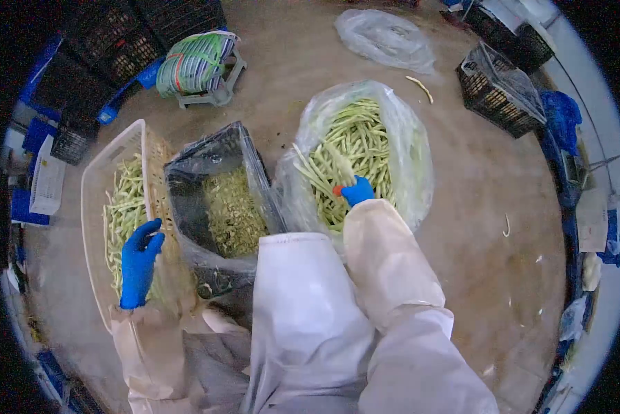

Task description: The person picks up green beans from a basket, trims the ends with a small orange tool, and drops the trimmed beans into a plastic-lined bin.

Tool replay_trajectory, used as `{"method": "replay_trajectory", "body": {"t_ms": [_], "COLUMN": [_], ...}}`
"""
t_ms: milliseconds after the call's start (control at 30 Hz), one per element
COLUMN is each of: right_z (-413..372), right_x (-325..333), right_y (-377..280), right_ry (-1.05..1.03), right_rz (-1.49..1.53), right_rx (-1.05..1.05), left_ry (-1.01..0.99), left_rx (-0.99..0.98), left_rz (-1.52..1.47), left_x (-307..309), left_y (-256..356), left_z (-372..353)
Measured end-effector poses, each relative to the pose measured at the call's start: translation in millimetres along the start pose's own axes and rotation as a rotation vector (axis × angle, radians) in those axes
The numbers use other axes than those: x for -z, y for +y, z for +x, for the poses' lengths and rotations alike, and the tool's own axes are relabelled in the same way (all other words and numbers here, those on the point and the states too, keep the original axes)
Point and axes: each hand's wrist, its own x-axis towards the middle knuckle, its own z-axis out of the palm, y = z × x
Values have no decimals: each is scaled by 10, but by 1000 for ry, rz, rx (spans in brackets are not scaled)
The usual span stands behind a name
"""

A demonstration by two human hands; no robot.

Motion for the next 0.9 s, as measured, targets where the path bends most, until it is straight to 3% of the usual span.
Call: {"method": "replay_trajectory", "body": {"t_ms": [67,100,200,233,267,333,567,700,800,900], "right_z": [-271,-65,-276,26,-50,-334,-1047,-1659,-1983,-2238], "right_x": [240,268,624,695,745,908,1203,894,387,-316], "right_y": [-348,-10,-383,12,-137,-629,-2574,-3509,-3769,-3649], "right_ry": [82,50,69,-54,-46,-44,-73,-164,-448,-808], "right_rz": [111,263,-334,-218,-76,200,187,179,235,496], "right_rx": [-24,11,-23,-64,3,137,396,439,442,331], "left_ry": [-2,0,-8,-18,-19,-21,-191,-325,-388,-446], "left_rx": [-33,-46,-92,-101,-114,-121,-144,-170,-221,-327], "left_rz": [-23,-50,-64,-79,-95,-143,-327,-545,-737,-971], "left_x": [-6,-8,-4,4,29,56,75,15,5,14], "left_y": [17,26,34,37,49,90,350,551,651,642], "left_z": [-19,-28,-70,-88,-96,-136,-309,-438,-502,-482]}}
